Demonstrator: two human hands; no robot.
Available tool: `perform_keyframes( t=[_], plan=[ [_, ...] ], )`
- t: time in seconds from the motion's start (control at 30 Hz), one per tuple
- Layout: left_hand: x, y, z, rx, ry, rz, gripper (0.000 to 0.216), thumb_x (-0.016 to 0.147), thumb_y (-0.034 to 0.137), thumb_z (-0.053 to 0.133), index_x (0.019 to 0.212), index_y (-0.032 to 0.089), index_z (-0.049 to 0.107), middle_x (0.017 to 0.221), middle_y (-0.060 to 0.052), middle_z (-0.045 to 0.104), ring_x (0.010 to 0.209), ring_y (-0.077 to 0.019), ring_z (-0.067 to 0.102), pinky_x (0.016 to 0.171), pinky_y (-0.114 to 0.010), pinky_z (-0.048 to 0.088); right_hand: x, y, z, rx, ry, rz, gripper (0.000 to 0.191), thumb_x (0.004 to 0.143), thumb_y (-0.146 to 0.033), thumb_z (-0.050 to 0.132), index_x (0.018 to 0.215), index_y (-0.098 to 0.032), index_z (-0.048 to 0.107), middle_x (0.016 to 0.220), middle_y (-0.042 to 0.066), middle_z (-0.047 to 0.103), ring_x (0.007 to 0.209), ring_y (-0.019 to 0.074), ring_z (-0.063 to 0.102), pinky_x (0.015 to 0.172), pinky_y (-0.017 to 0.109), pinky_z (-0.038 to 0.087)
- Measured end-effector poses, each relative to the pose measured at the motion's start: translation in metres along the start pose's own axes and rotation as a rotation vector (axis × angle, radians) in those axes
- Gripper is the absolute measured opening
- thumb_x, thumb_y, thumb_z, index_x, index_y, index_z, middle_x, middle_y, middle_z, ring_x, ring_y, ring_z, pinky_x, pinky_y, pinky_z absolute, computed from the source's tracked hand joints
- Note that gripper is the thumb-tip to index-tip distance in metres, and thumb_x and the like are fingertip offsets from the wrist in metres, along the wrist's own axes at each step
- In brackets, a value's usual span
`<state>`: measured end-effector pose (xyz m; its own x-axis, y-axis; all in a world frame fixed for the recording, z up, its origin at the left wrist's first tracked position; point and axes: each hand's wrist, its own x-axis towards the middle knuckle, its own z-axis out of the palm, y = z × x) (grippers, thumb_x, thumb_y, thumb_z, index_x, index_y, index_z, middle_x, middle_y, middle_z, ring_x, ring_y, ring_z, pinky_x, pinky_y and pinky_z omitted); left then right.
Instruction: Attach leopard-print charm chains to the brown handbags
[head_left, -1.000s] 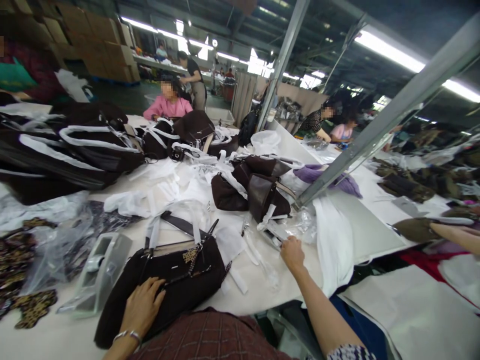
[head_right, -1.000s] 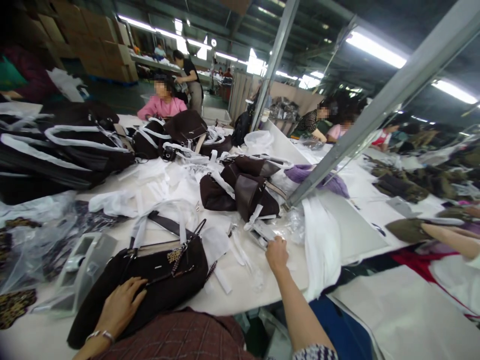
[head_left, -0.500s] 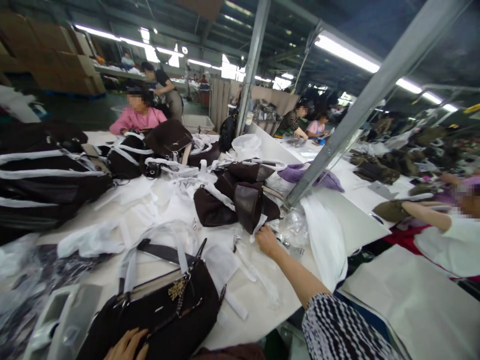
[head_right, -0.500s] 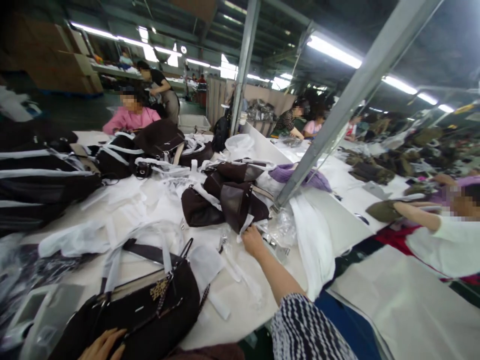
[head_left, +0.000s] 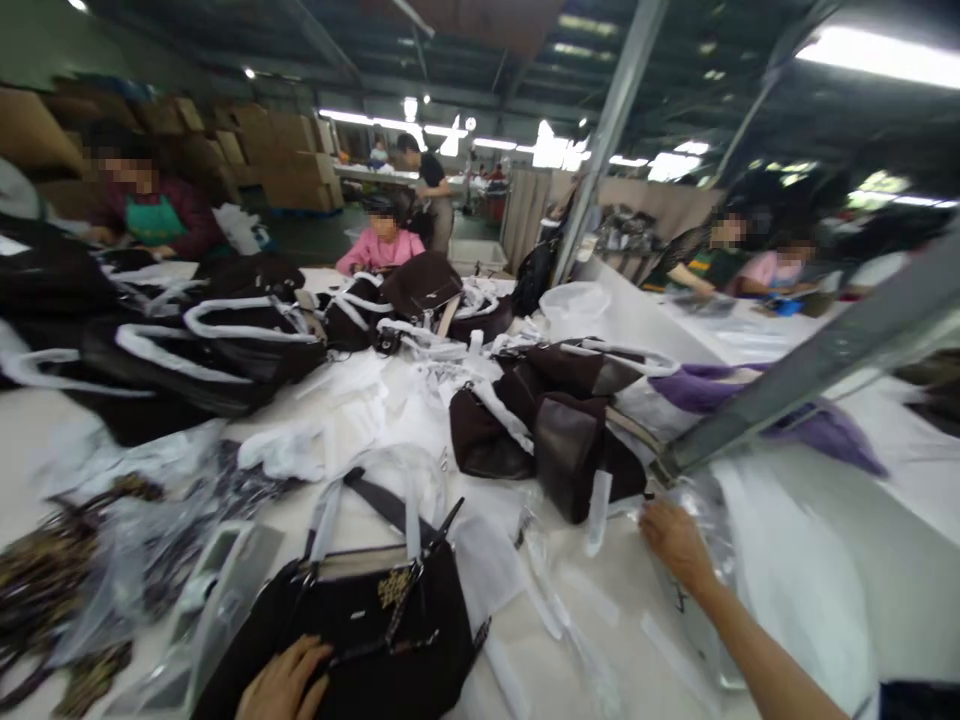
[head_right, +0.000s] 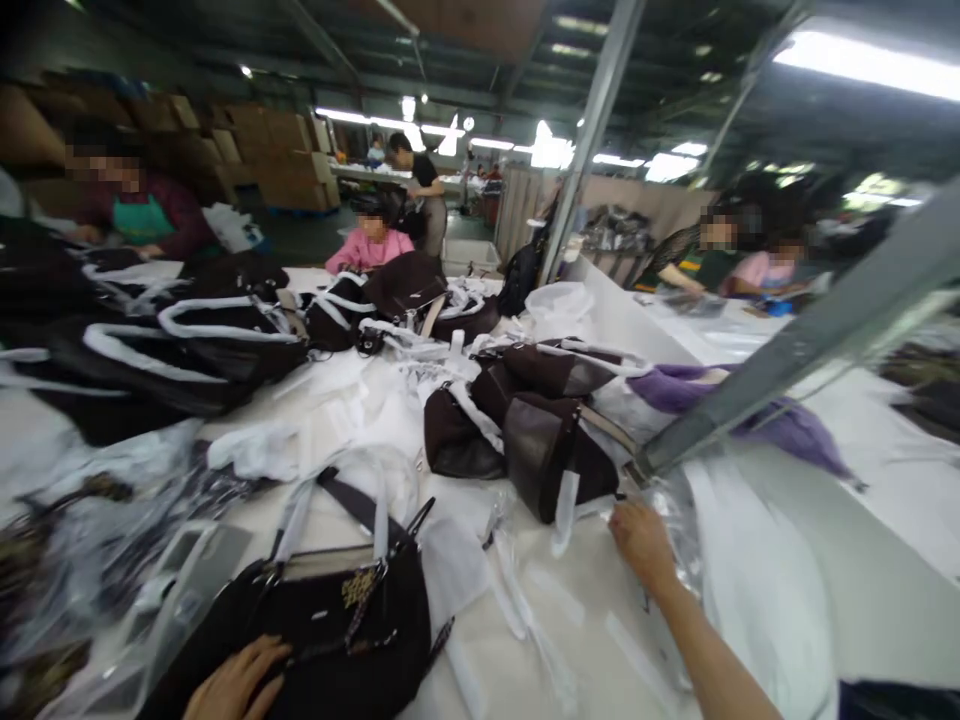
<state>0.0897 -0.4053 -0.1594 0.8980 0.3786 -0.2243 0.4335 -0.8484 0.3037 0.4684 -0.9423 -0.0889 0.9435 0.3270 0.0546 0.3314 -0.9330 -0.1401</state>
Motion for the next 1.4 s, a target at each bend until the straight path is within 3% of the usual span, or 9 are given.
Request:
perform_keyframes(
  t=[0.17,0.23,0.37,0.6,0.77,0.9,1.03,1.2,1.4],
  plan=[
    [0.014,0.044,-0.059,-0.223,0.131,0.025,0.027,0.091,0.031,0.042,0.105,0.024,0.063,0.113,-0.004,0.065,0.105,-0.0192,0.062,0.096,-0.034,0.048,-0.005,-0.045,-0.046,0.303,0.416,0.244,0.03,0.081,-0.047,0.056,0.087,-0.021,0.07,0.099,0.011,0.072,0.097,0.0308,0.065,0.085,0.044,0.047],
    [0.027,0.049,-0.071,-0.247,0.189,0.035,0.024,0.092,0.029,0.043,0.106,0.023,0.062,0.112,-0.004,0.064,0.105,-0.0186,0.061,0.096,-0.034,0.047,-0.015,-0.083,-0.075,0.417,0.365,0.347,0.033,0.079,-0.05,0.062,0.099,-0.024,0.071,0.083,0.008,0.073,0.089,0.0296,0.068,0.083,0.042,0.047],
    [0.041,0.037,-0.085,-0.191,0.324,0.034,0.021,0.091,0.024,0.046,0.104,0.022,0.063,0.11,-0.005,0.064,0.105,-0.0206,0.059,0.097,-0.036,0.045,-0.047,-0.188,-0.103,0.618,0.096,0.156,0.031,0.077,-0.049,0.067,0.093,-0.023,0.073,0.089,0.008,0.073,0.087,0.0273,0.067,0.081,0.038,0.048],
    [0.041,-0.021,-0.087,0.026,0.248,0.021,0.021,0.084,0.017,0.054,0.101,0.02,0.065,0.108,-0.009,0.062,0.103,-0.0266,0.056,0.093,-0.041,0.044,-0.101,-0.353,0.004,0.816,-0.279,-0.348,0.015,0.087,-0.029,0.056,0.081,-0.022,0.068,0.1,0.005,0.07,0.097,0.0207,0.063,0.09,0.035,0.046],
    [0.04,-0.05,-0.083,-0.023,0.167,0.026,0.024,0.082,0.014,0.055,0.104,0.02,0.065,0.111,-0.009,0.059,0.104,-0.0244,0.055,0.093,-0.037,0.044,-0.13,-0.365,0.078,0.643,-0.389,-0.37,0.015,0.085,-0.022,0.054,0.075,-0.021,0.065,0.085,0.005,0.069,0.086,0.0204,0.062,0.08,0.034,0.047],
    [0.043,-0.042,-0.103,-0.038,0.131,0.067,0.021,0.082,0.018,0.057,0.102,0.019,0.065,0.103,-0.008,0.062,0.1,-0.0254,0.056,0.091,-0.038,0.043,-0.132,-0.361,0.082,0.603,-0.41,-0.335,0.014,0.084,-0.024,0.054,0.078,-0.021,0.066,0.083,0.004,0.068,0.083,0.0196,0.061,0.079,0.032,0.045],
    [0.061,0.007,-0.114,-0.1,0.134,0.243,0.021,0.09,0.026,0.05,0.106,0.022,0.063,0.106,-0.007,0.063,0.102,-0.0233,0.056,0.09,-0.035,0.041,-0.134,-0.371,0.075,0.6,-0.414,-0.232,0.014,0.083,-0.025,0.055,0.074,-0.021,0.066,0.078,0.003,0.068,0.078,0.0188,0.061,0.073,0.029,0.044],
    [0.09,0.079,-0.071,-0.122,-0.149,0.401,0.016,0.086,0.031,0.056,0.092,0.021,0.066,0.095,-0.007,0.066,0.092,-0.022,0.059,0.08,-0.032,0.043,-0.153,-0.389,0.074,0.696,-0.357,-0.077,0.018,0.083,-0.029,0.055,0.075,-0.02,0.067,0.076,0.001,0.068,0.075,0.0181,0.062,0.071,0.027,0.044],
    [0.091,0.102,-0.022,-0.092,-0.14,0.354,0.048,0.069,0.048,0.074,0.103,0.016,0.062,0.109,-0.012,0.06,0.106,-0.0287,0.051,0.09,-0.04,0.038,-0.164,-0.403,0.075,0.829,-0.337,0.016,0.023,0.085,-0.034,0.052,0.077,-0.02,0.067,0.077,0.001,0.068,0.076,0.0181,0.061,0.072,0.028,0.045]
  ],
)
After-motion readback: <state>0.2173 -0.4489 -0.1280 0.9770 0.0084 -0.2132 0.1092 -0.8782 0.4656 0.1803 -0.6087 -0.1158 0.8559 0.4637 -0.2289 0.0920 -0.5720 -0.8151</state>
